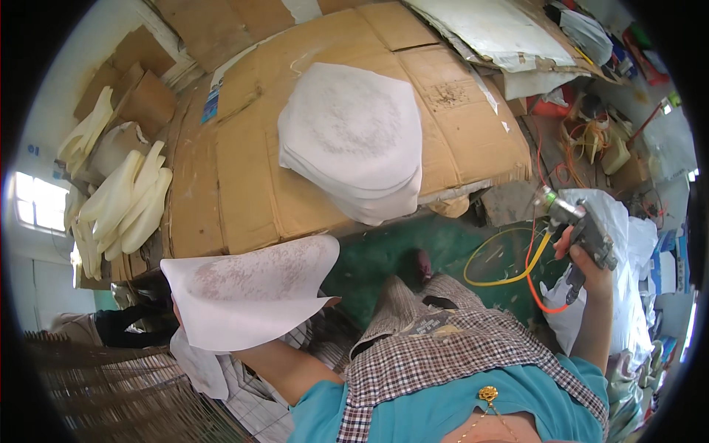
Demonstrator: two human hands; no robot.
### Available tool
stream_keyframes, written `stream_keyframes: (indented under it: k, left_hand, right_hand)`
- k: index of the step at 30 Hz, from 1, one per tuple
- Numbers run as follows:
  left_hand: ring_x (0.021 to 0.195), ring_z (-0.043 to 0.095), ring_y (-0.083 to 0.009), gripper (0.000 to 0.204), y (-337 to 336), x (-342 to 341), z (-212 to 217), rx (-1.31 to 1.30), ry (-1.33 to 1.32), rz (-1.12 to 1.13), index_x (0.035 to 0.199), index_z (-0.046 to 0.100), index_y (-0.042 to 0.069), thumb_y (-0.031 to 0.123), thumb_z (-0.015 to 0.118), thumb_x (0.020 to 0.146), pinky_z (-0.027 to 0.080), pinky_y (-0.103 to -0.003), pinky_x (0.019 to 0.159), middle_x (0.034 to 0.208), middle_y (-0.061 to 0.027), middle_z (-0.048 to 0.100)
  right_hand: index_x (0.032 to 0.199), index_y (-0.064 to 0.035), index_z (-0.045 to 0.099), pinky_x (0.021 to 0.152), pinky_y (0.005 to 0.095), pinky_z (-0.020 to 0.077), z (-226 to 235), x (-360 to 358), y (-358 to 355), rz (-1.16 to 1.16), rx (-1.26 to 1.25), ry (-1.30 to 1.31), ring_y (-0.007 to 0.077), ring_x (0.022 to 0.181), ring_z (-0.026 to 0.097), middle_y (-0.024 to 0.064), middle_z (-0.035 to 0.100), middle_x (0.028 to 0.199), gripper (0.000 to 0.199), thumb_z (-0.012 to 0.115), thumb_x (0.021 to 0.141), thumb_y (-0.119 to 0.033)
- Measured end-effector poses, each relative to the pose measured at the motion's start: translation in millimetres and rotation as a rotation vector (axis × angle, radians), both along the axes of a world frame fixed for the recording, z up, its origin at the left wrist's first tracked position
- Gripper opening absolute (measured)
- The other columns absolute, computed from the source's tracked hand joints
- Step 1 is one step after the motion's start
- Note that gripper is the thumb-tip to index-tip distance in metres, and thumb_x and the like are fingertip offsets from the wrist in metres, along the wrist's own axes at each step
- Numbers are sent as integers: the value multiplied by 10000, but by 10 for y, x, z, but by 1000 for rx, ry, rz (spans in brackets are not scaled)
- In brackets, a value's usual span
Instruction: Applying adhesive to fabric and foam components using a spray gun and stacking them on a rack.
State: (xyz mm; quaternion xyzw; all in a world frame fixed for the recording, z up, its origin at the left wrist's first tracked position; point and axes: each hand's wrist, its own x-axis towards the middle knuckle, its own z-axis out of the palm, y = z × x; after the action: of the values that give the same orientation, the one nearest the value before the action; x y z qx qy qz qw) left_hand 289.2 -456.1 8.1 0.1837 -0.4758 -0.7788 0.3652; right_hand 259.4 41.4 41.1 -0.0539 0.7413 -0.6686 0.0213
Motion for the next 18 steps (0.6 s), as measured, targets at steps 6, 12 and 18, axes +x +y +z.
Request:
stream_keyframes:
  k: [6,12,18]
  left_hand:
    - [969,561,-305,467,139,154,136,-31,-4,150,1116,509,-59,276,352,832,473,-422,821,1068,-183,564]
    - [961,566,-304,466,538,229,363,-87,-55,330,1111,514,-59,277,351,832,478,-420,814,1060,-182,568]
    - [796,598,-265,433,946,158,540,169,-8,437,997,566,-29,309,357,828,508,-364,711,907,-155,600]
  right_hand:
    - [1049,12,500,654,287,473,79,-245,204,98,33,-45,145,656,561,64,562,768,354,620,738,-106]
    - [920,-11,576,667,252,433,-285,-1436,164,85,68,0,126,695,555,36,584,742,197,597,763,-128]
    - [1041,-36,533,707,260,415,-1160,-3106,-269,78,269,214,117,813,523,43,582,918,303,630,775,-145]
